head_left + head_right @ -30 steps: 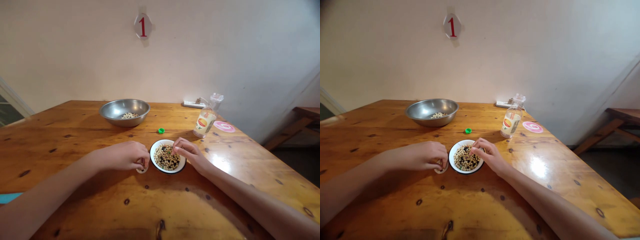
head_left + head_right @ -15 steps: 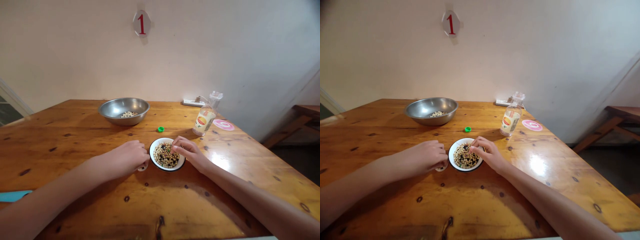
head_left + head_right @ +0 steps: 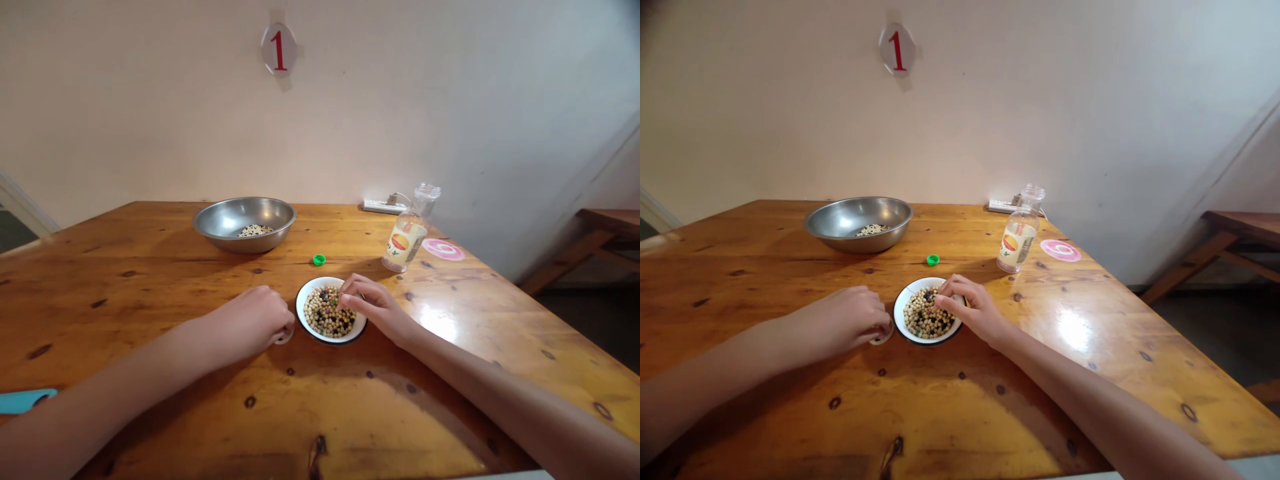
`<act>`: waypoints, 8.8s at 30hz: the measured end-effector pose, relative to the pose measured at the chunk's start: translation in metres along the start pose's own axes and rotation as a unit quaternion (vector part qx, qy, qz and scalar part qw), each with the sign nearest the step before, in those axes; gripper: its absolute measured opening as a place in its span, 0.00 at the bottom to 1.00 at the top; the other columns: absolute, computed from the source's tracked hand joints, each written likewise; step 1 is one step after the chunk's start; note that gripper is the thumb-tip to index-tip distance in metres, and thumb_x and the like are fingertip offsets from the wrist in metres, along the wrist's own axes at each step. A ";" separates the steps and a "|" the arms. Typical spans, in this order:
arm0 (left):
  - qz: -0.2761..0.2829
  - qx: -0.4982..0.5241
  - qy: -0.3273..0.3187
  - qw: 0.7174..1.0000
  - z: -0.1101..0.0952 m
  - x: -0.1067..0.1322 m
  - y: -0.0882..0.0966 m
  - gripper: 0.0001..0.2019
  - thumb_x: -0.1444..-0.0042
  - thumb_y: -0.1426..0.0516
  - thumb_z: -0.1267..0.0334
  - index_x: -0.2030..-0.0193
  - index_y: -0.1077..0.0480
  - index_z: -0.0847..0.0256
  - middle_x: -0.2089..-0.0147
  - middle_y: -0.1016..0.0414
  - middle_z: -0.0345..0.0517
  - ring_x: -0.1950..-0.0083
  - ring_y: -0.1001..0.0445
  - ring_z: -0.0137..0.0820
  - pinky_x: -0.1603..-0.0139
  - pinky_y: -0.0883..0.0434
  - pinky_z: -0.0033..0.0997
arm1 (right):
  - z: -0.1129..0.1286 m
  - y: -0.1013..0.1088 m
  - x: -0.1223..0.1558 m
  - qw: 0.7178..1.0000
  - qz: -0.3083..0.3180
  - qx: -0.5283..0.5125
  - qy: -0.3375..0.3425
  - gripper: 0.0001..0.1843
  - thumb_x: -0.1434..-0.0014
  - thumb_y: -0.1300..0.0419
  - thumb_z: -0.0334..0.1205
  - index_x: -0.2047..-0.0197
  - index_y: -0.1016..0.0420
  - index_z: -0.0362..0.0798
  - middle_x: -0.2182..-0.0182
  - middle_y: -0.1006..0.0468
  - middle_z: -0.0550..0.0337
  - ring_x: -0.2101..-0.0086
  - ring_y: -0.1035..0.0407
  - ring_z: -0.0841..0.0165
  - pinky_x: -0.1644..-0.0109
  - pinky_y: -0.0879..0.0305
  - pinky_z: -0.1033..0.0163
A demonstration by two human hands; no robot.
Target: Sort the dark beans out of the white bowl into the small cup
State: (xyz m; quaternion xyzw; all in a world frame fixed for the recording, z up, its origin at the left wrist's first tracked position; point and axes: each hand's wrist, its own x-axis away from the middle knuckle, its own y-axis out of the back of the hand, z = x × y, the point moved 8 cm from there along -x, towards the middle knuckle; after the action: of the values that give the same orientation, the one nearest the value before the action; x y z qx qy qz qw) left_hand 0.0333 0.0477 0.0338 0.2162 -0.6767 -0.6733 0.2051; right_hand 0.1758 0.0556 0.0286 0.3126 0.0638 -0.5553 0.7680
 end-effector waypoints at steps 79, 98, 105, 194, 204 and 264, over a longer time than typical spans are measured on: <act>-0.077 0.537 0.157 0.825 0.051 -0.013 -0.020 0.11 0.51 0.37 0.57 0.64 0.25 0.62 0.64 0.21 0.43 0.62 0.25 0.30 0.54 0.28 0.33 | 0.009 -0.008 0.003 0.994 0.044 0.073 0.074 0.15 0.37 0.47 0.42 0.72 0.28 0.47 0.67 0.29 0.57 0.61 0.34 0.67 0.54 0.39 0.61; -0.119 0.390 0.139 0.902 0.032 -0.010 0.003 0.08 0.49 0.40 0.60 0.66 0.23 0.62 0.65 0.20 0.44 0.66 0.25 0.30 0.62 0.29 0.28 | 0.008 -0.011 0.002 0.988 0.062 0.112 0.084 0.13 0.37 0.46 0.41 0.71 0.28 0.45 0.66 0.28 0.56 0.61 0.35 0.67 0.53 0.39 0.61; -0.140 0.339 0.126 0.922 0.027 -0.008 0.007 0.05 0.49 0.41 0.64 0.67 0.23 0.60 0.66 0.20 0.42 0.66 0.25 0.30 0.63 0.31 0.26 | 0.012 -0.013 0.002 0.981 0.066 0.147 0.109 0.13 0.36 0.46 0.42 0.69 0.27 0.45 0.67 0.27 0.56 0.62 0.35 0.67 0.55 0.39 0.61; -0.145 0.590 0.126 0.784 0.041 -0.012 -0.013 0.14 0.56 0.34 0.58 0.69 0.32 0.64 0.68 0.25 0.42 0.65 0.26 0.28 0.60 0.27 0.29 | 0.020 -0.017 0.006 0.969 0.065 0.194 0.137 0.20 0.34 0.54 0.49 0.72 0.34 0.47 0.70 0.26 0.57 0.65 0.33 0.68 0.57 0.41 0.60; -0.133 0.634 0.129 0.751 0.041 -0.015 -0.023 0.11 0.56 0.35 0.64 0.69 0.32 0.64 0.67 0.26 0.40 0.64 0.27 0.25 0.58 0.29 0.26 | 0.018 -0.013 0.007 0.977 0.063 0.155 0.135 0.17 0.34 0.52 0.45 0.73 0.36 0.47 0.73 0.27 0.60 0.68 0.35 0.69 0.58 0.41 0.62; -0.155 0.472 0.125 0.859 0.021 -0.010 -0.011 0.22 0.51 0.38 0.64 0.48 0.37 0.59 0.68 0.24 0.39 0.65 0.25 0.29 0.59 0.30 0.29 | 0.015 -0.020 0.008 0.963 0.131 0.199 0.127 0.10 0.37 0.46 0.41 0.55 0.28 0.49 0.60 0.26 0.55 0.56 0.34 0.65 0.52 0.45 0.59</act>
State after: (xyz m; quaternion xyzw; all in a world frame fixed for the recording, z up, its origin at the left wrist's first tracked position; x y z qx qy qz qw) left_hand 0.0296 0.0705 0.0232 0.4715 -0.8398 -0.2637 0.0539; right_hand 0.1571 0.0372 0.0284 0.5324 0.0079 -0.4074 0.7419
